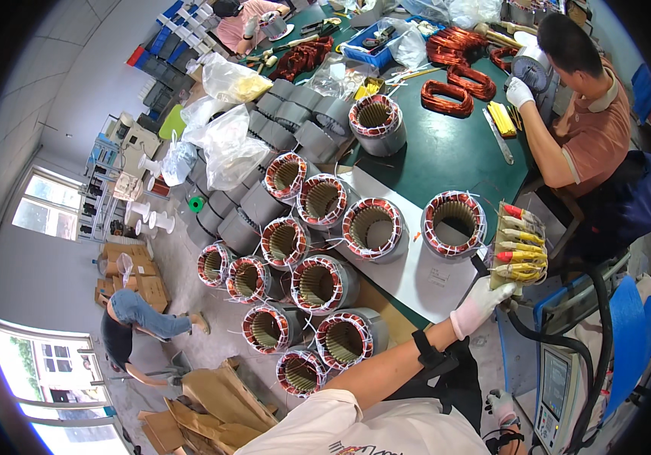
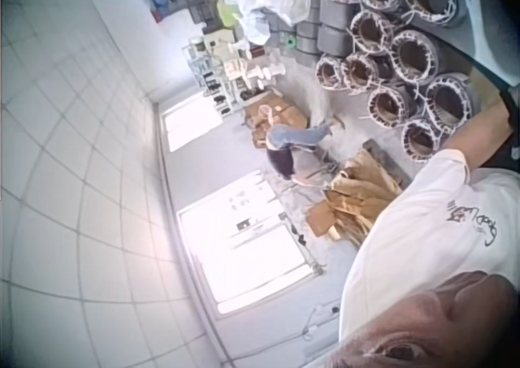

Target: Assembling or inspecting motor components, specifically handling copper windings and motor housings.

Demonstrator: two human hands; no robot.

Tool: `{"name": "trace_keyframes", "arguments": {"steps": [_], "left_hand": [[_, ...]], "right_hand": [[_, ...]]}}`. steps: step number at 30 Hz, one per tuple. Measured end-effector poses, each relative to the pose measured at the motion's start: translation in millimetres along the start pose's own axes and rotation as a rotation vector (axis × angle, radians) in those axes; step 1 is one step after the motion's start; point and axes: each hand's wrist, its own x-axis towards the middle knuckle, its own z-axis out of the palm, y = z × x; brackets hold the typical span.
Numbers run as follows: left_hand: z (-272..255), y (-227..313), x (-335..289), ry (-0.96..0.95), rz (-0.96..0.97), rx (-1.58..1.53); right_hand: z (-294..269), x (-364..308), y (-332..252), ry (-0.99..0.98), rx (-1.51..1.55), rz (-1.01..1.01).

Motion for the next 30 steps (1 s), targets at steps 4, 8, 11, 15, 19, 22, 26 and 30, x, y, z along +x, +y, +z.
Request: {"name": "trace_keyframes", "arguments": {"steps": [4,8,11,15,19,22,26,30], "left_hand": [[-6.5,-7.5,1.4,-0.011,-0.018,0.014],[-3.8,-4.7,-0.2,-0.012,-0.004,-0.028],[-3.6,-1.1,-2.1,0.005,-0.006,-0.025],[-4.6,-1.6,-0.5,-0.013,-0.011,-0.001],[-0.4,-1.2,0.2,0.005,-0.003,-0.01],[-1.8,-0.8,-0.1,0.001,-0.021,-0.02],[-5.4,-3.0,-1.4,0.009,-0.039,0.0],[0.7,0.7,-1.6,0.019,-0.041,-0.021]], "right_hand": [[4.7,0.2,-1.6,-0.012,0.02,0.013],[6.9,-4.5,-5.4,-0.013,0.049,0.012],[7.0,-16.2,-25.6,-0.016,0.063,0.04],[6.1,-16.2,-26.2,-0.013,0.048,0.034],[7.6,-17.5,-24.4,-0.01,0.036,0.038],[5.4,-8.4,-16.9,-0.021,0.055,0.019],[5.0,-10.4,-13.5,-0.024,0.037,0.0],[1.2,-13.3,-15.9,-0.007,0.059,0.017]]}}
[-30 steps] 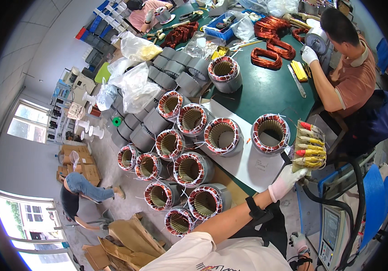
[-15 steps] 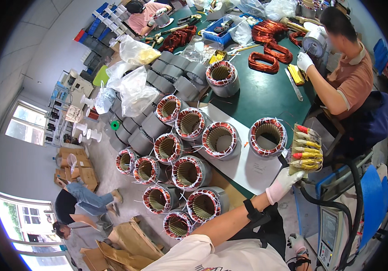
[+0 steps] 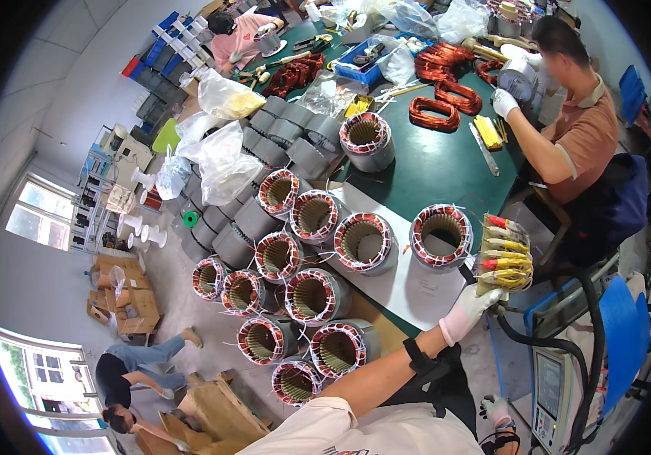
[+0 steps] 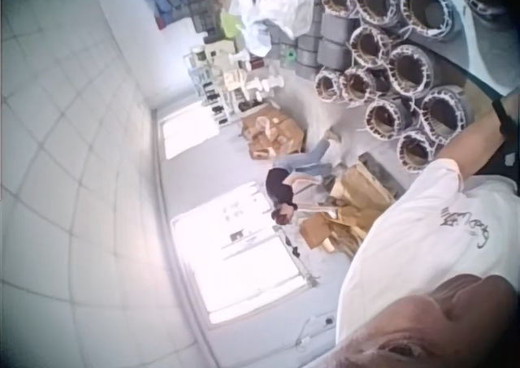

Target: Assembling or inspecting motor components, specifically handling copper windings and motor housings.

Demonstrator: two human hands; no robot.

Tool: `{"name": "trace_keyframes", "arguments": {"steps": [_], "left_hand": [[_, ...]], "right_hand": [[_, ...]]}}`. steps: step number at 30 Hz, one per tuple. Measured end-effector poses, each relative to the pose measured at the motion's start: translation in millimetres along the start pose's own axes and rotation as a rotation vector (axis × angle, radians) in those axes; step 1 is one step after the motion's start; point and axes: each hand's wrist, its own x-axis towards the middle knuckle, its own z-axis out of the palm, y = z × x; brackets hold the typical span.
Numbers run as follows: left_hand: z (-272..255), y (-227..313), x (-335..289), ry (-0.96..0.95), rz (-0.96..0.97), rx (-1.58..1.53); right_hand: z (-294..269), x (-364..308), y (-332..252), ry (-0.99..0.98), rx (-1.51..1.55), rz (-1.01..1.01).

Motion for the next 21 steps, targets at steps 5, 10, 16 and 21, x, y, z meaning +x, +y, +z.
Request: {"name": "trace_keyframes", "arguments": {"steps": [5,10,16,21], "left_hand": [[-2.8,-2.1,0.9,0.007,-0.028,0.063],[-2.5,-0.9,-4.0,-0.012,-0.023,-0.047],[-1.2,7.3,-0.3,-0.017,-0.041,-0.033],[4.6,7.5,-4.3,0.0,-0.03,-0.002]], "right_hand": [[-3.5,6.7,15.4,0.029,-0.043,-0.034],[4.8,-3.5,17.1,0.012,0.014,-0.011],[12.7,2.3,21.9,-0.019,-0.015,0.034],[11.3,-0.1,8.0,-0.015,0.008,0.015]]}}
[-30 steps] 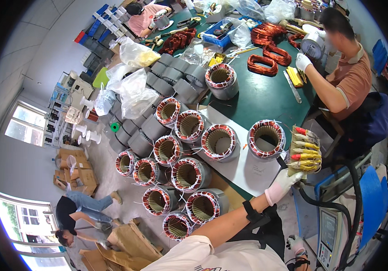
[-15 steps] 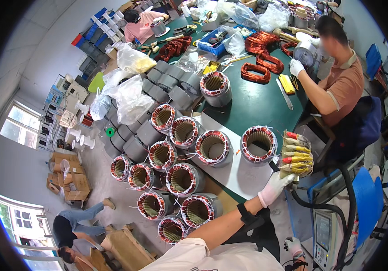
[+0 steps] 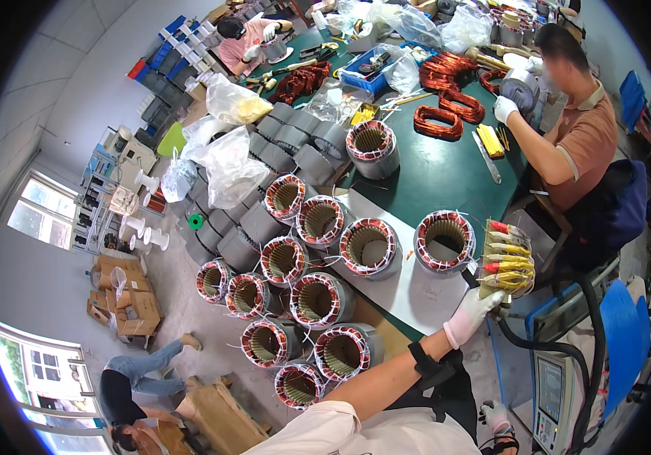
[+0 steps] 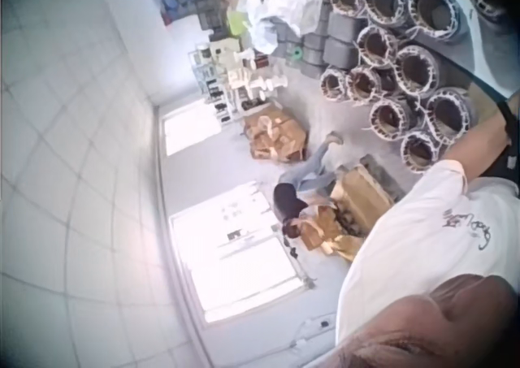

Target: Assembling or inspecting motor components, specifically handling copper windings and motor housings.

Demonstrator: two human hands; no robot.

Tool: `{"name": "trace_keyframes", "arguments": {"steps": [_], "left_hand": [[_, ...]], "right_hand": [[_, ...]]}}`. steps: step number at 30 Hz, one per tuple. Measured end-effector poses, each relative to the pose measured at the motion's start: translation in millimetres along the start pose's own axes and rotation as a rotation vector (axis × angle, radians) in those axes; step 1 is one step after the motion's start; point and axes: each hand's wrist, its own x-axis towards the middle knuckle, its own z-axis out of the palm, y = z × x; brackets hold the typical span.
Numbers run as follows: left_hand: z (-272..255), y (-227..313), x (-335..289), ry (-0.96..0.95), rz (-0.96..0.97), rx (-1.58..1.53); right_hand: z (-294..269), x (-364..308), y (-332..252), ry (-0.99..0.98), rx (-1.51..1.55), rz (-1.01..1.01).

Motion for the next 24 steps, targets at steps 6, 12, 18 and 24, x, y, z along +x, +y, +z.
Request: {"name": "trace_keyframes", "arguments": {"steps": [6,12,18,24], "left_hand": [[5.2,2.6,-3.4,0.065,0.069,-0.081],[-4.3,-4.8,-1.0,0.007,0.003,-0.04],[-6.8,-1.6,-1.6,-0.013,0.006,-0.057],[-9.8,-1.2,-4.0,0.001,0.002,-0.055]], "right_hand": [[-0.3,-5.5,0.1,0.016,0.016,-0.019],[-4.6,-1.6,10.4,0.033,0.028,-0.027],[0.4,1.2,10.9,0.021,-0.005,-0.082],[2.3,-8.5,-6.5,0.007,-0.02,-0.019]]}}
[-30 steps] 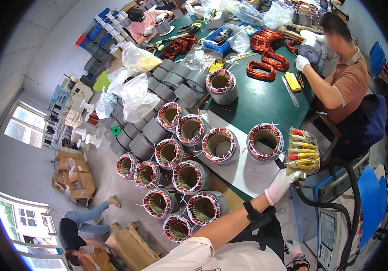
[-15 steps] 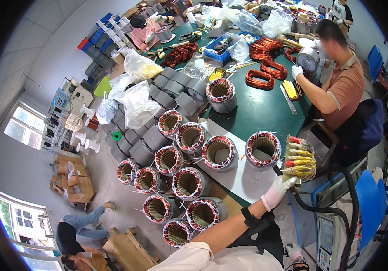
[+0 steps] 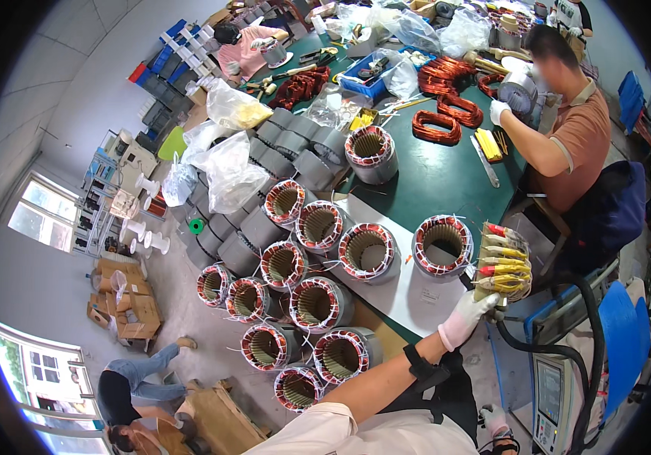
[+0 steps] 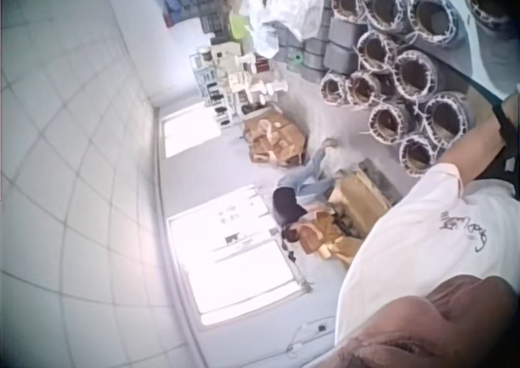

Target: Assembling or inspecting motor components, specifically handling copper windings and motor housings.

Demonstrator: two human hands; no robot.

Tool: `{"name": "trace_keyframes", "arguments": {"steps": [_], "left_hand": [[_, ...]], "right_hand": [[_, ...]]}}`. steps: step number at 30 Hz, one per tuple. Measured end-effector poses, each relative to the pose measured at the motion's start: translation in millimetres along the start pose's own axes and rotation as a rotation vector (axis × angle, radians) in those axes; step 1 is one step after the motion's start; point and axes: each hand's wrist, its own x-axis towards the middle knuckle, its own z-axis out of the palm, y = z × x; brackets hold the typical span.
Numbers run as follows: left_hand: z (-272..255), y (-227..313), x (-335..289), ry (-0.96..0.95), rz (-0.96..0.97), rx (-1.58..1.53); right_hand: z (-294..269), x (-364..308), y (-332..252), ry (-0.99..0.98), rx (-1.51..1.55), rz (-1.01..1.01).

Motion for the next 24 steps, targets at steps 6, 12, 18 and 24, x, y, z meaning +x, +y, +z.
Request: {"name": "trace_keyframes", "arguments": {"steps": [6,12,18,24], "left_hand": [[12.7,6.2,-3.3,0.06,0.017,-0.025],[15.1,8.5,-2.7,0.054,0.024,-0.023],[4.5,2.4,1.0,-0.014,0.004,0.016],[3.3,-0.5,3.4,0.004,-0.008,0.057]], "right_hand": [[-2.3,-2.6,4.3,0.025,0.034,0.012],[-7.1,5.8,14.5,0.01,0.079,0.008],[-7.8,10.9,16.9,0.015,0.008,-0.006],[-13.5,22.5,18.0,0.032,-0.065,-0.063]]}}
